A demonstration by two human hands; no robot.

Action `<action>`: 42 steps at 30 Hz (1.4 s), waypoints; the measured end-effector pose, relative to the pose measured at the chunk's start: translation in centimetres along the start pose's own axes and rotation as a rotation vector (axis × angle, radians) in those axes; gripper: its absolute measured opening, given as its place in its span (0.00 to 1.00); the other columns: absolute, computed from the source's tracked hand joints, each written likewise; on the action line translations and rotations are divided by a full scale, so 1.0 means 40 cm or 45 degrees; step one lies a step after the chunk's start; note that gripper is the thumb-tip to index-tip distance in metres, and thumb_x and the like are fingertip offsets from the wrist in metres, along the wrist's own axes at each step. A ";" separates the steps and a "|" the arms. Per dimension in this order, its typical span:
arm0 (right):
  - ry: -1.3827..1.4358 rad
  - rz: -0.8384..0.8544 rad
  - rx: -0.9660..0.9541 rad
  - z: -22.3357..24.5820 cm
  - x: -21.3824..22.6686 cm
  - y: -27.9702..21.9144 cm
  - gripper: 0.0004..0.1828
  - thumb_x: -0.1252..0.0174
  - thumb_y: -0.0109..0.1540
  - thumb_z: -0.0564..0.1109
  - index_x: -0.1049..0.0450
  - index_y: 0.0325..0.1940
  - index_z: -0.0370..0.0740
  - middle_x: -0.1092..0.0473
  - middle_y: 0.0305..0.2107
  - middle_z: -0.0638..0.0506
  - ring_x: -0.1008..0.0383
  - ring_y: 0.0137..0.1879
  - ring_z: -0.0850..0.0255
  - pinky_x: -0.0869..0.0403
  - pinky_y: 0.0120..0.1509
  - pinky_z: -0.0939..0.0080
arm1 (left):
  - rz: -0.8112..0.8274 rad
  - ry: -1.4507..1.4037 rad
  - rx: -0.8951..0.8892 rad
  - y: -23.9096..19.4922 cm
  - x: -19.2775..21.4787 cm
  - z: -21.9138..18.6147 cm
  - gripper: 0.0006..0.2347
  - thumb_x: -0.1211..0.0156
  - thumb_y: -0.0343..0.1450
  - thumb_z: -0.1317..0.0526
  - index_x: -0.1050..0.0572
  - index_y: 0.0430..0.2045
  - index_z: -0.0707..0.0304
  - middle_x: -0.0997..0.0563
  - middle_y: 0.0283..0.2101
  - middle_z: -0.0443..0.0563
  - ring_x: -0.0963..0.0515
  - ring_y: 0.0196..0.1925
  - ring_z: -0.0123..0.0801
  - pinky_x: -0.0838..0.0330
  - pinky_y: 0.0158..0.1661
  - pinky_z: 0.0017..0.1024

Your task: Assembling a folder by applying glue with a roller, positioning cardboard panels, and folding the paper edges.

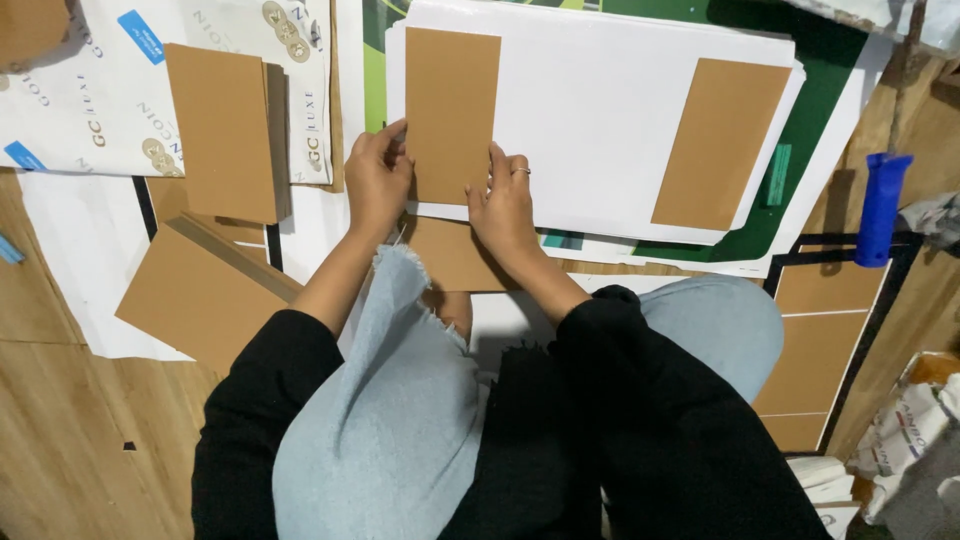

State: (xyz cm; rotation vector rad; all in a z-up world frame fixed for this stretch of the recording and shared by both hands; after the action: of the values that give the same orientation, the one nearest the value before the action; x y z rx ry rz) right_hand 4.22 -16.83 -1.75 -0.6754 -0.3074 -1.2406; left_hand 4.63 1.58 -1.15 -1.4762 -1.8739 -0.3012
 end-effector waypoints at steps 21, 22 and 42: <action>-0.216 0.080 0.052 0.032 0.001 -0.003 0.31 0.43 0.57 0.35 0.45 0.61 0.21 0.44 0.40 0.41 0.33 0.48 0.47 0.26 0.49 0.59 | 0.012 0.035 0.000 0.005 0.000 -0.002 0.17 0.41 0.61 0.76 0.25 0.44 0.66 0.26 0.32 0.54 0.21 0.37 0.41 0.24 0.38 0.33; -0.211 0.095 0.041 0.034 0.003 -0.002 0.31 0.43 0.57 0.35 0.46 0.61 0.21 0.44 0.40 0.41 0.33 0.49 0.47 0.27 0.50 0.59 | 0.011 0.064 -0.021 0.004 -0.002 0.000 0.17 0.41 0.61 0.76 0.25 0.44 0.65 0.26 0.32 0.54 0.21 0.37 0.42 0.24 0.38 0.34; -0.406 -0.707 -0.003 -0.352 0.469 -0.099 0.19 0.37 0.58 0.41 0.31 0.52 0.40 0.48 0.49 0.46 0.45 0.57 0.47 0.38 0.62 0.53 | 0.212 0.567 -0.795 -0.151 -0.121 -0.118 0.29 0.31 0.57 0.62 0.35 0.53 0.64 0.37 0.59 0.62 0.41 0.64 0.54 0.43 0.60 0.45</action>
State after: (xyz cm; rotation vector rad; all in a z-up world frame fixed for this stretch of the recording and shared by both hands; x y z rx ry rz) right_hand 4.47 -40.59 -0.84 -0.8214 -0.7973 -1.6566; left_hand 1.35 -6.70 0.50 -1.7625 -1.3407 -1.1117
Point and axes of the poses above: each hand's wrist, its own y-axis towards the middle knuckle, its own x-axis out of the back of the hand, z = x × y, the point moved 5 cm from there along y, towards the middle knuckle
